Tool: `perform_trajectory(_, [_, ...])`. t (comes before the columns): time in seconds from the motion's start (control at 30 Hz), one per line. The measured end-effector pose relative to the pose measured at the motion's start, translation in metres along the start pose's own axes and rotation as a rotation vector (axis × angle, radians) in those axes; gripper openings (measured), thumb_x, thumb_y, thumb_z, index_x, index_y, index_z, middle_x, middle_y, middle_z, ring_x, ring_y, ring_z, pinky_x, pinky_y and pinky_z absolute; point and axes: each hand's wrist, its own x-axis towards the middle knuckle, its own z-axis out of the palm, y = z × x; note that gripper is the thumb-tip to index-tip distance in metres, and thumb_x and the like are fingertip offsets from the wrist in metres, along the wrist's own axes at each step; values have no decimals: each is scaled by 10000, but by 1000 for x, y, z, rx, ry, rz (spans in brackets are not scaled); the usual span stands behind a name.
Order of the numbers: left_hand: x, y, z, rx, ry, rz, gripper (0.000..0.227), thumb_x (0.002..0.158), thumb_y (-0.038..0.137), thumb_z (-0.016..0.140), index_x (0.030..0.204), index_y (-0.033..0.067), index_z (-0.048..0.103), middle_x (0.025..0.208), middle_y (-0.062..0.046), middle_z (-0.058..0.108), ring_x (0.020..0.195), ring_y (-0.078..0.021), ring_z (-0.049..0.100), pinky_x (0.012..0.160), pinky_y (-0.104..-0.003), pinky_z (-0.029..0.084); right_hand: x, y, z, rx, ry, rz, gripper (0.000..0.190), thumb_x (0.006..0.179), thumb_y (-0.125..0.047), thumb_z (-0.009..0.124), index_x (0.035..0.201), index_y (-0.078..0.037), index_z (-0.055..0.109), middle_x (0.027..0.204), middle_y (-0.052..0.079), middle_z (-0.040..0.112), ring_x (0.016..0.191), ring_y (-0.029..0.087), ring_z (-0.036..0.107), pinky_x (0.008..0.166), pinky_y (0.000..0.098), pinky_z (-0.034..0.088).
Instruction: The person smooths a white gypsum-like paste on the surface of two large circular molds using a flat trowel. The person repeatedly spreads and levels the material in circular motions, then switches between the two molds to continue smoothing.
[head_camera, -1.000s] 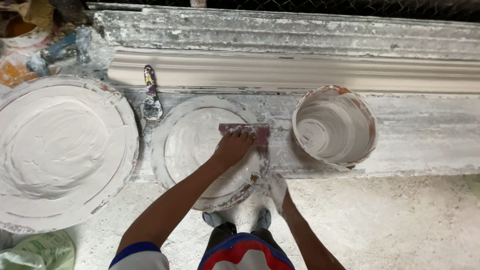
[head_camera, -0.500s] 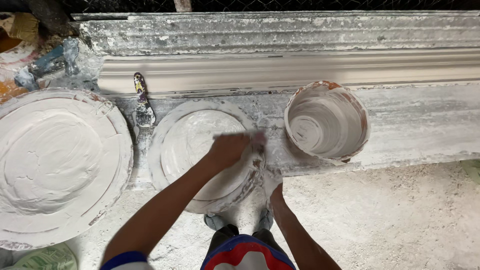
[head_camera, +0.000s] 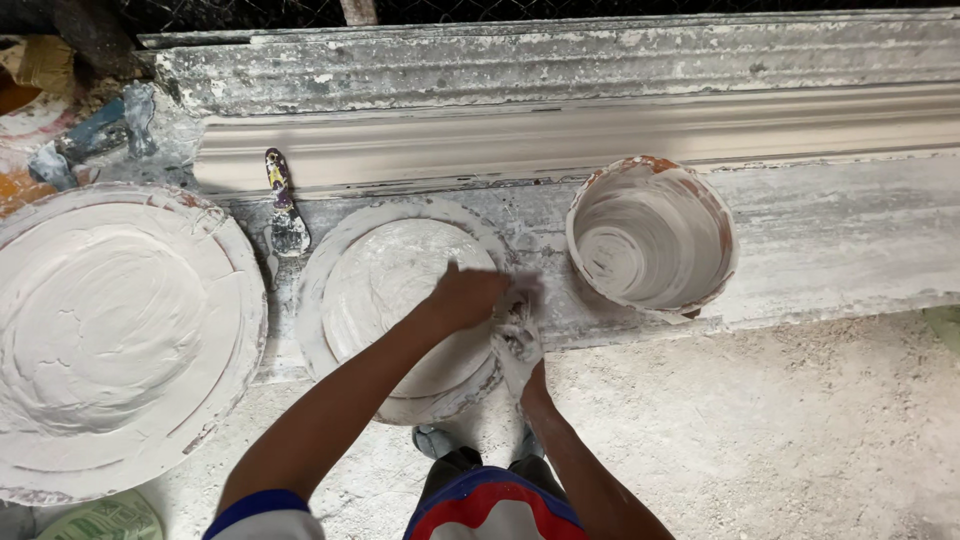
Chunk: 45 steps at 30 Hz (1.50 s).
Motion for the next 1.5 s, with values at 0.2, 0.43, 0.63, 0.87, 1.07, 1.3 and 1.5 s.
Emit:
perform_trajectory(0.2, [0, 12, -6, 199, 48, 74, 364, 1006, 180, 534, 1361, 146, 608, 1342, -100, 653, 1221, -320, 636, 1073, -794, 296, -12, -9, 19, -138, 12, -149, 409, 967, -17, 727, 1336, 18, 554, 1194, 103, 635, 1050, 153, 618, 918, 287, 549])
perform_trajectory(0.43, [-33, 22, -58, -169, -387, -68, 425, 1023, 173, 489, 1424, 277, 583, 1373, -45, 647, 1310, -286, 572, 1166, -805, 86, -32, -3, 18, -263, -71, -336, 614, 965, -1, 709, 1486, -26, 384, 1111, 107, 589, 985, 155, 603, 864, 271, 545])
perform_trajectory(0.63, [-68, -4, -91, -278, -34, -175, 439, 1021, 111, 469, 1445, 176, 562, 1261, -127, 737, 1131, -319, 716, 1147, -586, 463, -24, -23, 9, -401, 43, -124, 701, 912, -85, 639, 1537, -77, 320, 1181, 107, 693, 938, 172, 651, 757, 301, 571])
perform_trajectory(0.87, [-130, 28, -4, 158, 220, -110, 490, 935, 47, 525, 1425, 72, 530, 1289, -190, 620, 1138, -325, 604, 971, -541, 455, 51, -38, -23, -345, 169, 27, 476, 986, -237, 633, 1381, -29, 468, 1256, 46, 611, 955, 192, 698, 734, 298, 605])
perform_trajectory(1.07, [-114, 36, 73, 386, 582, 347, 390, 953, 311, 669, 1307, 171, 589, 1330, -108, 634, 1286, -339, 547, 1119, -674, 350, 70, -66, -31, -408, -29, 1, 425, 980, -221, 699, 1285, 60, 609, 1133, 176, 697, 876, 187, 682, 674, 298, 589])
perform_trajectory(1.3, [-66, -16, 72, 420, 463, 433, 395, 963, 296, 588, 1350, 232, 633, 1392, -43, 603, 1344, -315, 502, 1160, -644, 316, 70, -88, -20, -327, -35, 224, 394, 914, -155, 680, 1227, 52, 558, 1039, 162, 699, 755, 235, 728, 531, 400, 623])
perform_trajectory(1.5, [-78, -16, 58, 416, 200, 453, 372, 1002, 260, 541, 1369, 267, 601, 1324, -18, 630, 1270, -274, 535, 1138, -757, 261, 103, -59, -41, -389, -68, 75, 413, 926, -133, 723, 1270, 46, 581, 1021, 135, 719, 777, 169, 698, 554, 305, 581])
